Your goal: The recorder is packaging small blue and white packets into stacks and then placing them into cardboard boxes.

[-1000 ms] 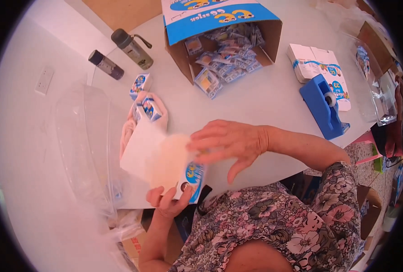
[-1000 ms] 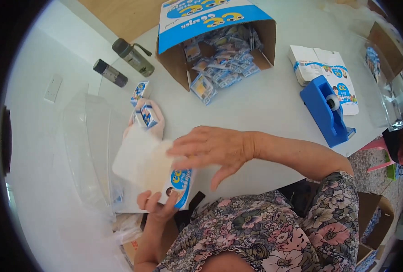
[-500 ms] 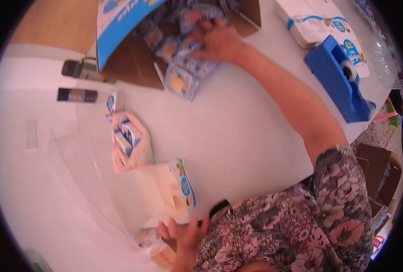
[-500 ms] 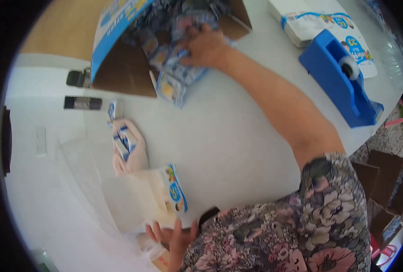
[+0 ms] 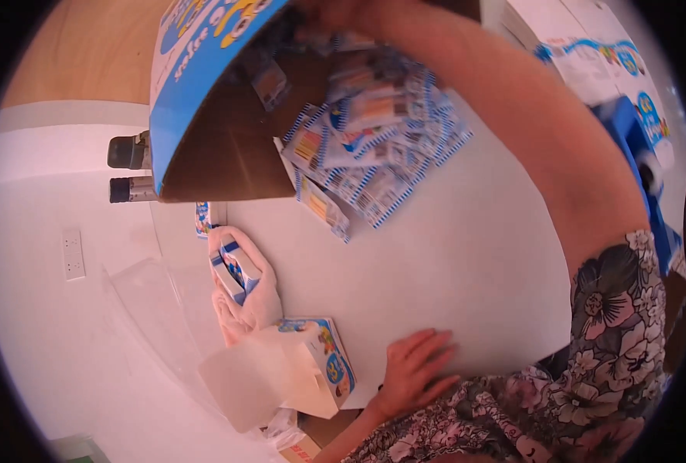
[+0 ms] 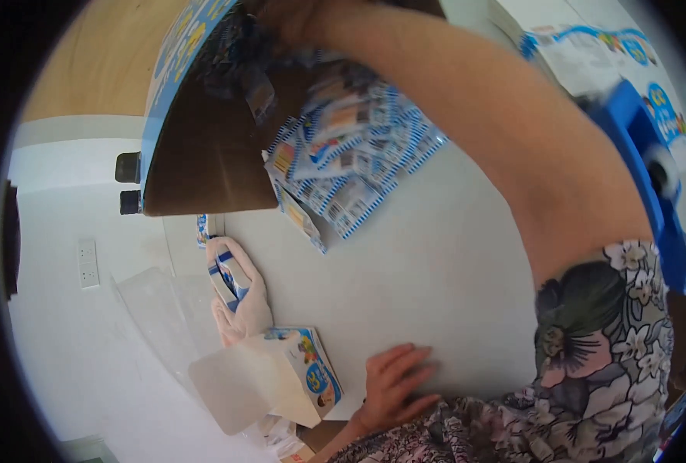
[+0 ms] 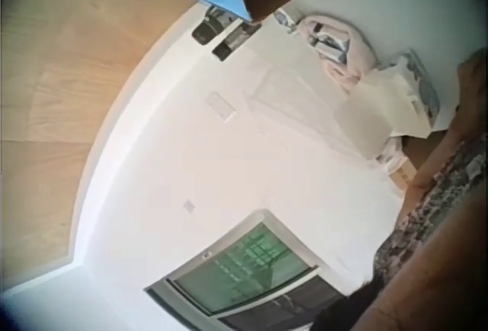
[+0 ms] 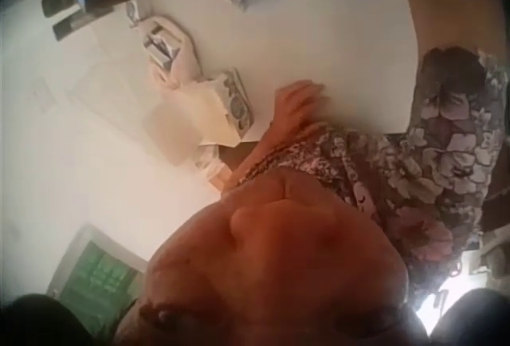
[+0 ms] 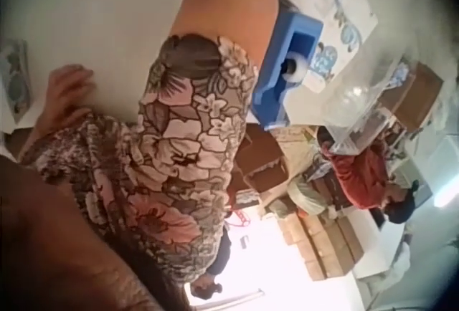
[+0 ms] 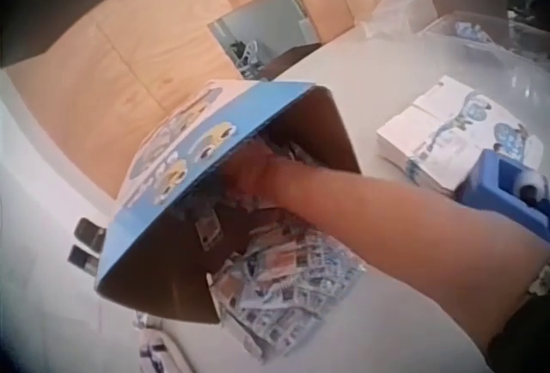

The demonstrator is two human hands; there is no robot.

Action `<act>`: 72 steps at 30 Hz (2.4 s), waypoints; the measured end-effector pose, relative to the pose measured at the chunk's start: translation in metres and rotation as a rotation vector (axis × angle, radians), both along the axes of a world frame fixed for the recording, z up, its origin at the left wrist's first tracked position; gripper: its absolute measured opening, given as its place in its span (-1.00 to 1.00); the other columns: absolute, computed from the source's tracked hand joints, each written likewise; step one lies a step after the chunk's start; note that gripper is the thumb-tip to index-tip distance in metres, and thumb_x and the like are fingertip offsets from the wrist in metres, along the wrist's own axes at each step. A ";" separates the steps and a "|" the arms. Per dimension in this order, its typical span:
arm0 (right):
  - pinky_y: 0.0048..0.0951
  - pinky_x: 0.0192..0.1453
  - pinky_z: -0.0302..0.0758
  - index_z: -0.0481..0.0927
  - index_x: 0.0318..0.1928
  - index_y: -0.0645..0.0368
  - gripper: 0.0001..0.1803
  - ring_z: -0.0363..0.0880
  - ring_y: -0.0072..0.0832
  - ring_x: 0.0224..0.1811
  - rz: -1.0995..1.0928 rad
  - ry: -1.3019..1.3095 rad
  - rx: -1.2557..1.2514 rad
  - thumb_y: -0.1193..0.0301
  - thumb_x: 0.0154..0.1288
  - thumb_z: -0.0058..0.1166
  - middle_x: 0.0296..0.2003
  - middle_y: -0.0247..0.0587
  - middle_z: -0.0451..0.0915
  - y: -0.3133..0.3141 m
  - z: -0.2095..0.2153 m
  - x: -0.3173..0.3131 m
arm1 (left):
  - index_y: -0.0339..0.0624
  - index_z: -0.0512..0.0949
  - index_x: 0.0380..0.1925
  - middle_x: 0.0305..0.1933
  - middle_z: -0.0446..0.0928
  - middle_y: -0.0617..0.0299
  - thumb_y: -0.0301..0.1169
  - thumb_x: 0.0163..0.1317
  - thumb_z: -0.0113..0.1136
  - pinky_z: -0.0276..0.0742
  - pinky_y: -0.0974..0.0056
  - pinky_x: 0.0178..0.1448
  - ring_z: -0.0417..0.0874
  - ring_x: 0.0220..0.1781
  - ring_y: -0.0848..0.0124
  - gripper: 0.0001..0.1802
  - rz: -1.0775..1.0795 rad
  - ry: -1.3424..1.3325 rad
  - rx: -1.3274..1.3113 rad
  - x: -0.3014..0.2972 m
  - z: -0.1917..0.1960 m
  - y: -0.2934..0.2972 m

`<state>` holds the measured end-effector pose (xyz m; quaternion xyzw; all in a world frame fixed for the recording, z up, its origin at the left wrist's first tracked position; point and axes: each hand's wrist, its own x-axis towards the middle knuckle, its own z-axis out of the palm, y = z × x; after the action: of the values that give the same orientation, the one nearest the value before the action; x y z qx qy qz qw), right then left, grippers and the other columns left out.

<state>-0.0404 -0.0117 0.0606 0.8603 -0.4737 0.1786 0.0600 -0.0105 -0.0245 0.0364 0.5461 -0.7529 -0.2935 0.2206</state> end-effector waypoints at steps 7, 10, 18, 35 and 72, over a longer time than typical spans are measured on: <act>0.03 0.27 0.41 0.67 0.01 0.04 -0.62 0.59 -0.17 0.16 0.106 -0.160 -0.141 0.15 0.26 0.21 0.00 -0.07 0.65 -0.414 -0.095 0.030 | -0.13 0.67 -0.11 0.11 0.65 0.16 -0.40 -0.06 0.55 0.56 0.16 0.09 0.63 0.14 0.14 -0.56 0.018 0.117 -0.091 0.008 -0.024 0.004; 0.00 0.26 0.44 0.69 -0.01 0.03 -0.64 0.61 -0.17 0.13 0.132 -0.191 -0.217 0.16 0.25 0.21 -0.02 -0.06 0.66 -0.526 -0.081 0.009 | -0.16 0.67 -0.11 0.08 0.66 0.15 -0.45 -0.06 0.53 0.59 0.17 0.05 0.65 0.11 0.14 -0.57 -0.002 0.160 -0.128 0.009 -0.024 -0.002; -0.20 0.14 0.56 0.70 -0.05 -0.03 -0.71 0.66 -0.20 0.06 0.282 -0.005 -0.017 0.31 0.20 0.19 0.01 -0.04 0.66 -0.477 -0.023 -0.015 | -0.16 0.59 0.00 0.20 0.56 0.09 -0.44 0.03 0.42 0.44 -0.04 0.28 0.54 0.24 0.04 -0.54 0.094 0.115 -0.068 0.007 -0.009 0.010; 0.16 0.53 0.06 0.43 0.36 -0.02 -0.32 0.12 0.00 0.52 0.495 0.097 0.147 0.20 0.23 0.28 0.51 -0.21 0.19 -0.112 -0.041 -0.169 | -0.08 0.65 -0.05 0.16 0.58 0.17 -0.29 0.01 0.48 0.32 0.02 0.37 0.46 0.33 0.09 -0.55 0.044 0.202 -0.266 0.010 -0.039 0.013; -0.25 -0.10 0.56 0.67 -0.05 0.18 -0.62 0.67 -0.18 -0.24 0.504 -0.258 0.579 0.44 0.08 0.41 -0.33 -0.07 0.67 -0.104 -0.008 -0.211 | -0.33 0.63 -0.06 -0.26 0.68 0.07 -0.45 0.25 0.35 0.58 0.30 -0.15 0.71 -0.23 0.33 -0.72 0.387 0.449 -0.126 0.004 -0.023 0.028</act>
<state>-0.2512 -0.1157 0.0527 0.9013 -0.2824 0.1534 -0.2905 -0.0065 0.0033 0.0134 0.5860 -0.5842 -0.3120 0.4668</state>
